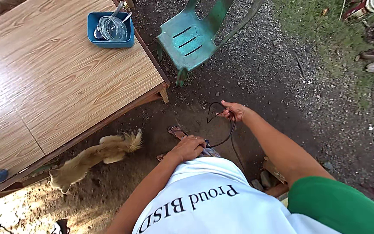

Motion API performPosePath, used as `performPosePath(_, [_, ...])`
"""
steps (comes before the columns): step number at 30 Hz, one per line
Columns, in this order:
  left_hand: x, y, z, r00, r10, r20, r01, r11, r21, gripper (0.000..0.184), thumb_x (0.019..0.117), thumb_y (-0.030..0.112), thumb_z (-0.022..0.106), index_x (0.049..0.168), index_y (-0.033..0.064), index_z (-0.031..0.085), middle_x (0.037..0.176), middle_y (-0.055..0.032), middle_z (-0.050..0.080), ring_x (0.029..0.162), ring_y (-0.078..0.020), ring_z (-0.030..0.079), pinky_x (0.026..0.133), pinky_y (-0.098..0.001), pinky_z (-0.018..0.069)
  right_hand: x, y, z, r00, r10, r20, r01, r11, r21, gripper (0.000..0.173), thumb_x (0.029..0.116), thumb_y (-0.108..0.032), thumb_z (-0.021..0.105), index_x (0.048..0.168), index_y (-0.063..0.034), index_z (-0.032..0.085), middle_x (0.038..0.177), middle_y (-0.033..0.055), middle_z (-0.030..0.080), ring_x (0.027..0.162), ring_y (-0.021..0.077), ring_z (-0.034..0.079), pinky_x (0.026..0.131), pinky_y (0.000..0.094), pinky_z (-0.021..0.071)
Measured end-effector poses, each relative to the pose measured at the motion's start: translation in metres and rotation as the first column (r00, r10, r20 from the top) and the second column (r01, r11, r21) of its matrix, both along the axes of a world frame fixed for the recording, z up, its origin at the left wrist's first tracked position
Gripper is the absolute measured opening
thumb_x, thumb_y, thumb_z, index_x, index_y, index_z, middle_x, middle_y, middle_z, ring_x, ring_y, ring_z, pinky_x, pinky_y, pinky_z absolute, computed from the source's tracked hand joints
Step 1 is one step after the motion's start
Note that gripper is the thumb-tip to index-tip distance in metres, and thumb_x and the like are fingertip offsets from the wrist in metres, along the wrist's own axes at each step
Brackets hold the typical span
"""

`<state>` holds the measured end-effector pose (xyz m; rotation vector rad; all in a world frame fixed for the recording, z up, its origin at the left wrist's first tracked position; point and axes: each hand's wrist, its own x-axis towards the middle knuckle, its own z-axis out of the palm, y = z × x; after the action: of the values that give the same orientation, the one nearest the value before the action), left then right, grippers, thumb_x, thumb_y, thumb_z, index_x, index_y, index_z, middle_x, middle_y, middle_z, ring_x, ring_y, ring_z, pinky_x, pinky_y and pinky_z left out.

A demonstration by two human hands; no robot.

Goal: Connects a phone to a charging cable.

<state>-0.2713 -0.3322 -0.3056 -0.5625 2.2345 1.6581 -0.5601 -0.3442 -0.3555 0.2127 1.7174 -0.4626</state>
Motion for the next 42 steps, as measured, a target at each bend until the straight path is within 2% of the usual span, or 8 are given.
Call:
performPosePath(2, [-0.005, -0.006, 0.004, 0.997, -0.069, 0.047, 0.072, 0.995, -0.075, 0.038, 0.104, 0.013, 0.037, 0.12, 0.0022, 0.069, 0.129, -0.0212, 0.063, 0.129, -0.0378, 0.052, 0.109, -0.0546, 0.0343, 0.004, -0.009, 0.019, 0.92, 0.363, -0.146, -0.358, 0.932, 0.064, 0.043, 0.1106, -0.039, 0.045, 0.127, -0.0001, 0.051, 0.082, 0.0067, 0.061, 0.056, 0.0058, 0.052, 0.053, 0.0195, 0.0444])
performPosePath(4, [-0.011, -0.014, 0.007, 0.98, -0.164, 0.117, 0.182, 0.968, -0.174, 0.032, 0.1014, 0.01, 0.044, 0.117, 0.0036, 0.071, 0.133, -0.0242, 0.058, 0.131, -0.0416, 0.049, 0.109, -0.059, 0.0339, 0.006, -0.011, 0.024, 0.683, 0.705, -0.19, -0.682, 0.709, 0.177, 0.044, 0.1129, -0.031, 0.042, 0.122, 0.0096, 0.056, 0.084, 0.0138, 0.062, 0.062, 0.014, 0.06, 0.063, 0.0286, 0.053])
performPosePath(7, [-0.014, -0.027, 0.007, 0.96, -0.205, 0.192, 0.248, 0.94, -0.235, 0.031, 0.102, 0.011, 0.047, 0.123, 0.0104, 0.07, 0.135, -0.0254, 0.055, 0.13, -0.043, 0.048, 0.107, -0.0605, 0.0348, 0.004, -0.012, 0.035, 0.427, 0.9, -0.089, -0.888, 0.436, 0.149, 0.032, 0.1125, -0.018, 0.043, 0.117, 0.007, 0.061, 0.085, 0.0142, 0.069, 0.061, 0.0131, 0.061, 0.063, 0.0304, 0.0532])
performPosePath(10, [-0.009, -0.033, 0.005, 0.95, -0.217, 0.224, 0.27, 0.932, -0.243, 0.037, 0.1061, 0.011, 0.04, 0.134, 0.0165, 0.065, 0.135, -0.0216, 0.058, 0.131, -0.0394, 0.051, 0.11, -0.0578, 0.0331, 0.001, -0.014, 0.077, 0.355, 0.935, -0.012, -0.928, 0.35, -0.126, 0.03, 0.1095, -0.01, 0.047, 0.136, -0.0022, 0.061, 0.105, 0.0066, 0.074, 0.054, 0.0025, 0.05, 0.053, 0.0212, 0.0444])
performPosePath(14, [-0.002, -0.039, 0.003, 0.963, -0.198, 0.184, 0.247, 0.919, -0.307, 0.036, 0.1077, 0.01, 0.04, 0.133, 0.0167, 0.064, 0.128, -0.0184, 0.065, 0.127, -0.037, 0.056, 0.116, -0.0587, 0.0263, -0.002, -0.009, 0.113, 0.198, 0.979, 0.057, -0.932, 0.206, -0.298, 0.035, 0.1056, 0.003, 0.048, 0.138, -0.0002, 0.061, 0.116, 0.01, 0.073, 0.07, 0.0046, 0.056, 0.064, 0.0227, 0.0461])
performPosePath(22, [0.004, -0.034, -0.013, 0.965, -0.185, 0.184, 0.228, 0.94, -0.255, 0.033, 0.1075, 0.014, 0.045, 0.135, 0.016, 0.063, 0.133, -0.0153, 0.065, 0.132, -0.0381, 0.055, 0.119, -0.0646, 0.0195, -0.005, -0.008, 0.157, 0.036, 0.999, -0.011, -0.978, 0.032, -0.204, 0.033, 0.1017, 0.01, 0.051, 0.126, 0.0, 0.07, 0.111, 0.0133, 0.073, 0.08, 0.0097, 0.063, 0.076, 0.0263, 0.051])
performPosePath(30, [-0.003, -0.03, -0.008, 0.953, -0.211, 0.216, 0.257, 0.943, -0.21, 0.032, 0.1053, 0.015, 0.051, 0.135, 0.0154, 0.064, 0.134, -0.0129, 0.065, 0.134, -0.0359, 0.053, 0.121, -0.0664, 0.0105, 0.053, 0.0, 0.235, -0.34, 0.9, -0.273, -0.915, -0.384, -0.126, 0.035, 0.1005, 0.003, 0.053, 0.119, -0.0155, 0.077, 0.108, 0.0091, 0.075, 0.104, 0.0274, 0.068, 0.093, 0.0483, 0.0502])
performPosePath(42, [-0.006, -0.019, -0.002, 0.92, -0.312, 0.237, 0.358, 0.915, -0.185, 0.033, 0.0933, 0.025, 0.068, 0.122, 0.0077, 0.068, 0.132, -0.0195, 0.062, 0.135, -0.0382, 0.049, 0.12, -0.0659, 0.0127, 0.057, -0.004, 0.21, -0.404, 0.891, -0.208, -0.914, -0.401, 0.055, 0.029, 0.1016, 0.0, 0.056, 0.112, -0.0145, 0.079, 0.103, 0.0086, 0.075, 0.101, 0.0282, 0.068, 0.091, 0.0504, 0.0508])
